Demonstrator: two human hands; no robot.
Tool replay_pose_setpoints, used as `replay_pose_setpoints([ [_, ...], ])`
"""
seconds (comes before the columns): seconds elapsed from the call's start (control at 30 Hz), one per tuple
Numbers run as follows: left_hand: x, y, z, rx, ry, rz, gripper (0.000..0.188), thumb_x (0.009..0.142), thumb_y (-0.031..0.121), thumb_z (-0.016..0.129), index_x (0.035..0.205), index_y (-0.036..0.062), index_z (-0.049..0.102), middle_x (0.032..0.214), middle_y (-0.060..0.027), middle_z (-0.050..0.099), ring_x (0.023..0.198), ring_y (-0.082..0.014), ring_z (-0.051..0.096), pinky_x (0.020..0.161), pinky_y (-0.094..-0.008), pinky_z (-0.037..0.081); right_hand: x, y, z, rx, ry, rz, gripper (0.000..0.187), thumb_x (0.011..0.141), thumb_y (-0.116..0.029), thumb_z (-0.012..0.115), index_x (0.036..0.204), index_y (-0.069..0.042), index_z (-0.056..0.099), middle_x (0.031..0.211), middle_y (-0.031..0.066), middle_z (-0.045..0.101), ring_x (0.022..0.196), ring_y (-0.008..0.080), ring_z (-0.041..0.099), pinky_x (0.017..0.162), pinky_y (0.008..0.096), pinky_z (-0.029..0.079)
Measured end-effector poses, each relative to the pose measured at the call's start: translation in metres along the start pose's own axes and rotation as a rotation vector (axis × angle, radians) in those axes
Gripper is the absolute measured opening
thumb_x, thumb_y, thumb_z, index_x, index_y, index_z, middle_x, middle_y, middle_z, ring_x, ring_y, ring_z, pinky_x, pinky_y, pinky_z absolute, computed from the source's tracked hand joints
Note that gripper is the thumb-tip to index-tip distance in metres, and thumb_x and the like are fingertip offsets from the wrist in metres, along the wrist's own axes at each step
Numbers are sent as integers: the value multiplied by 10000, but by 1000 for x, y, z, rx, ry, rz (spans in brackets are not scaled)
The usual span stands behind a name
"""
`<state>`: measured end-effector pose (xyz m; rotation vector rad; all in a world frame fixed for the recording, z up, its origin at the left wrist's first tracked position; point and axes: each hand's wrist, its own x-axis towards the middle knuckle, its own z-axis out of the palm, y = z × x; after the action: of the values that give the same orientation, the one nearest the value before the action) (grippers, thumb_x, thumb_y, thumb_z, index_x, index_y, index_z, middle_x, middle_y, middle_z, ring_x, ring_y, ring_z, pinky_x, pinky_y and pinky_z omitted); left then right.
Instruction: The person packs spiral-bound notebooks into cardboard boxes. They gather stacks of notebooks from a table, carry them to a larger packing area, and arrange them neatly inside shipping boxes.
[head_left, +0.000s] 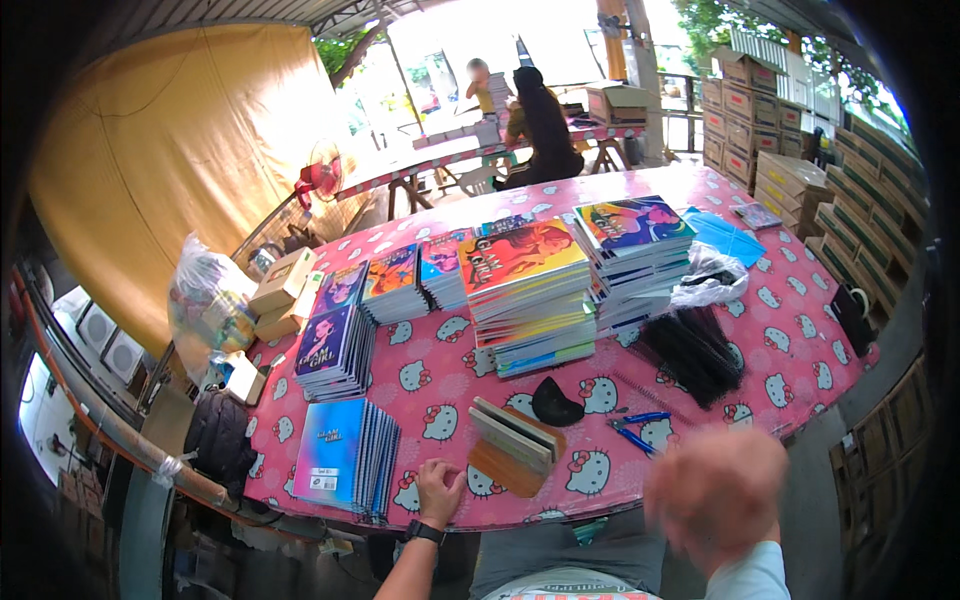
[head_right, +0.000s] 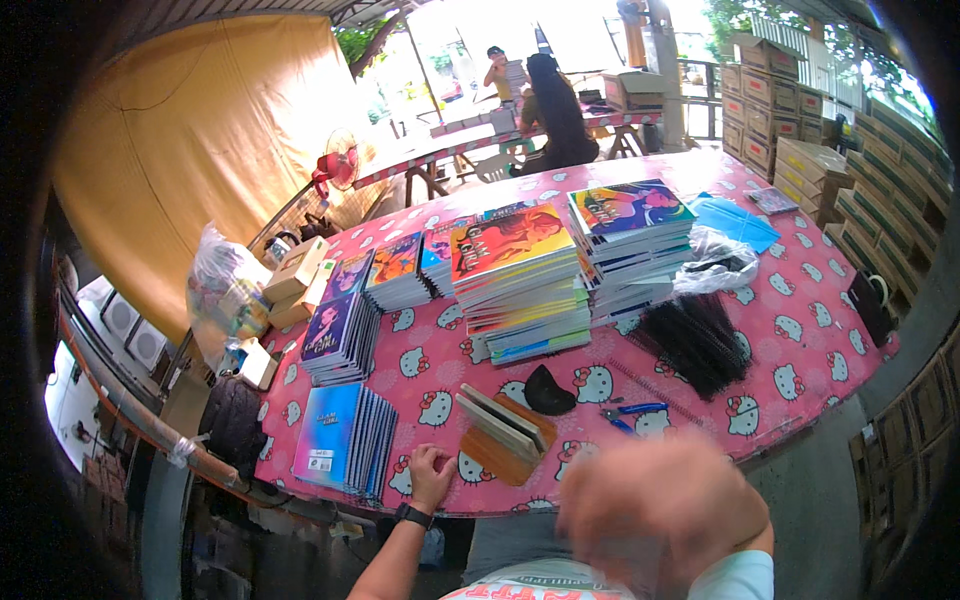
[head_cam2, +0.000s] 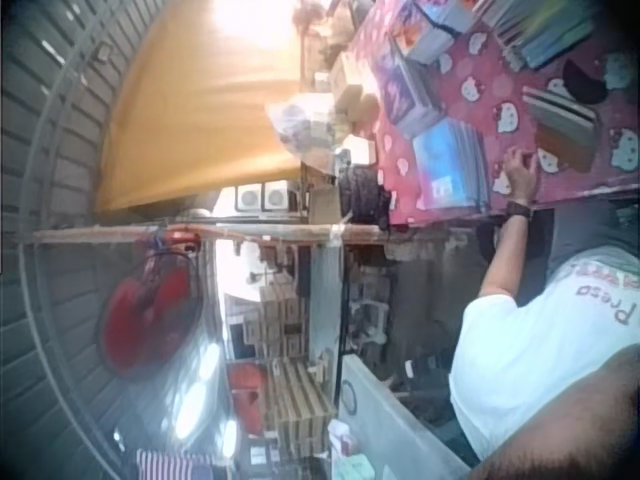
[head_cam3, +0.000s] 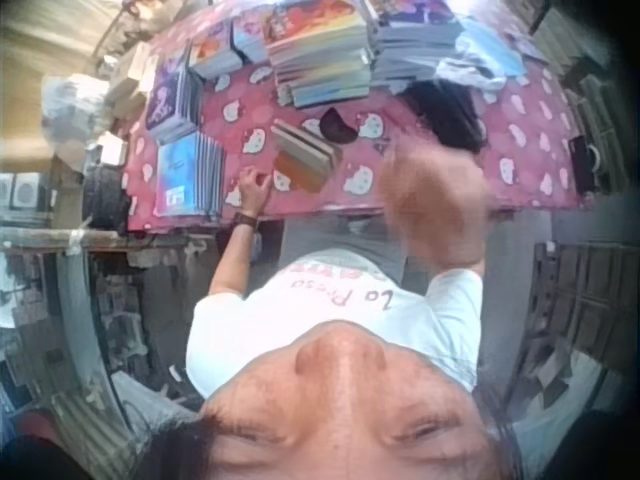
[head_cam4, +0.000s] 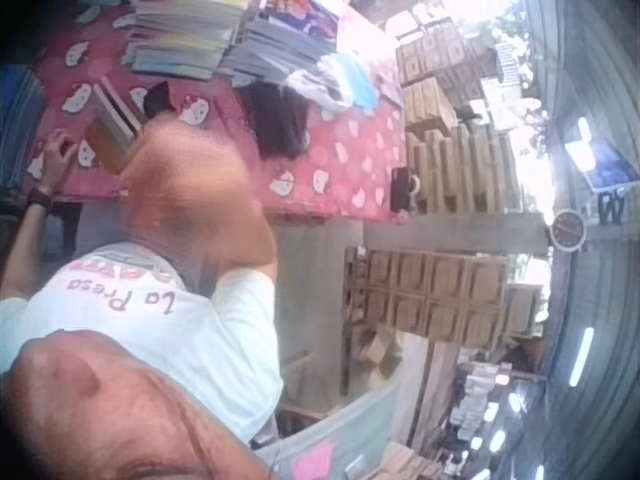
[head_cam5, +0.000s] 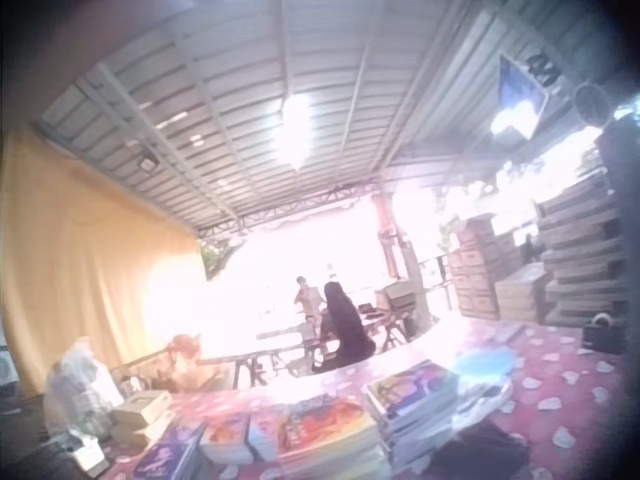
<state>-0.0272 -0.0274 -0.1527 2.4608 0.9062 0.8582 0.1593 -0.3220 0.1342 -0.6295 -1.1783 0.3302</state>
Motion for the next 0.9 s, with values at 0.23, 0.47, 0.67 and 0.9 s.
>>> replay_pose_setpoints([
  [0.23,15,14,26,-395,49,-404,404,648,174,726,1008,84,566,1063,-91,528,1025,-246,484,920,-393,328,86,3,4,592,-1418,-198,175,851,-188,495,900,-24,533,824,130,581,753,286,573,703,377,461],
  [0.47,69,75,33,-887,-42,-100,1104,527,151,841,1399,71,168,1396,-156,266,1295,-269,265,1060,-364,226,143,170,-60,-1210,-454,-149,460,687,-214,695,1075,-28,533,1108,141,556,1053,302,514,905,390,402],
  [0.67,74,92,31,-821,-275,-164,1007,498,133,856,1336,38,305,1248,-123,445,1172,-225,406,1011,-353,301,127,259,-80,-1569,-420,-164,166,715,-104,574,877,-101,539,913,29,561,903,190,533,764,373,422],
  [0.9,52,122,21,-584,21,-19,1018,629,333,775,1383,26,165,1400,-164,211,1293,-306,215,1057,-406,186,132,209,-100,-817,7,-99,167,719,-10,664,861,-24,579,740,77,575,700,191,566,659,284,454],
])
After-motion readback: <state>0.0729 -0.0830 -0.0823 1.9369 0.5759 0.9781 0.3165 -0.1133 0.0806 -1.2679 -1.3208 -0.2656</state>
